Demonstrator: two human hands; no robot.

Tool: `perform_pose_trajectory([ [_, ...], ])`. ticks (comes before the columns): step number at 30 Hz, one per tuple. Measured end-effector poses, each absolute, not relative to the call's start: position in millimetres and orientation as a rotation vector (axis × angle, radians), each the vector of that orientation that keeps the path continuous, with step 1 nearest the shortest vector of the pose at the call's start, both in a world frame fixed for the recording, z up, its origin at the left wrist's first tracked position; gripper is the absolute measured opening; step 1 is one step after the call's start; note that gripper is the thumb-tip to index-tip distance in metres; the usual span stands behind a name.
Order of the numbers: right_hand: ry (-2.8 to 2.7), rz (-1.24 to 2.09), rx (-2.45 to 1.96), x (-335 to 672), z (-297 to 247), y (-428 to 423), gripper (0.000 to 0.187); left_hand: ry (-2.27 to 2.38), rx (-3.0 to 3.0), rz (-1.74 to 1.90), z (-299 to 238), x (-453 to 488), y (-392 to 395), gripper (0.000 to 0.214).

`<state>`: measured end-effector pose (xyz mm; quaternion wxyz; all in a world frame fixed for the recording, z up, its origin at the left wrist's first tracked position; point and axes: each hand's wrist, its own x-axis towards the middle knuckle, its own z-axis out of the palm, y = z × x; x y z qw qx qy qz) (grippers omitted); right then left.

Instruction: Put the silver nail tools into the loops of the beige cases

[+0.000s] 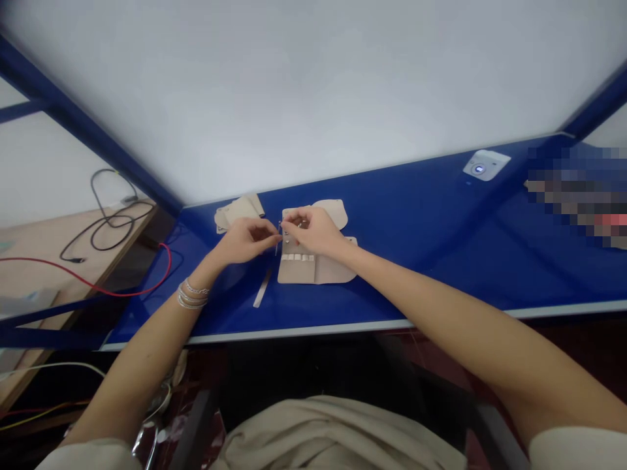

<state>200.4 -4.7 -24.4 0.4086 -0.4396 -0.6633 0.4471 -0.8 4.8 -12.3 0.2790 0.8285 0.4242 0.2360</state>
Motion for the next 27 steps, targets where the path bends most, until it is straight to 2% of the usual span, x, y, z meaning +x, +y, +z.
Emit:
perform_pose_trajectory([
  [5,-1.772,1.041,-1.120,205,-28,0,0.021,1.382,2.438,0.376,-10,-9,10,0.023],
  [9,-2.073,0.859,-0.953,203,-27,-8,0.017,1.472,2.505,0.262,-10,-8,9,0.023],
  [13,-2.408,0.601,-0.645,194,-28,-24,0.018,1.515,2.493,0.274,-9,-7,9,0.022],
  [16,-2.560,0.567,-0.519,190,-31,-32,0.021,1.498,2.472,0.290,-8,-8,10,0.026],
  [20,-2.640,0.529,-0.514,190,-32,-35,0.024,1.480,2.439,0.292,-8,-6,10,0.026],
  [27,-2.759,0.146,-0.531,186,-37,-37,0.041,1.483,2.396,0.314,-8,-4,8,0.023],
])
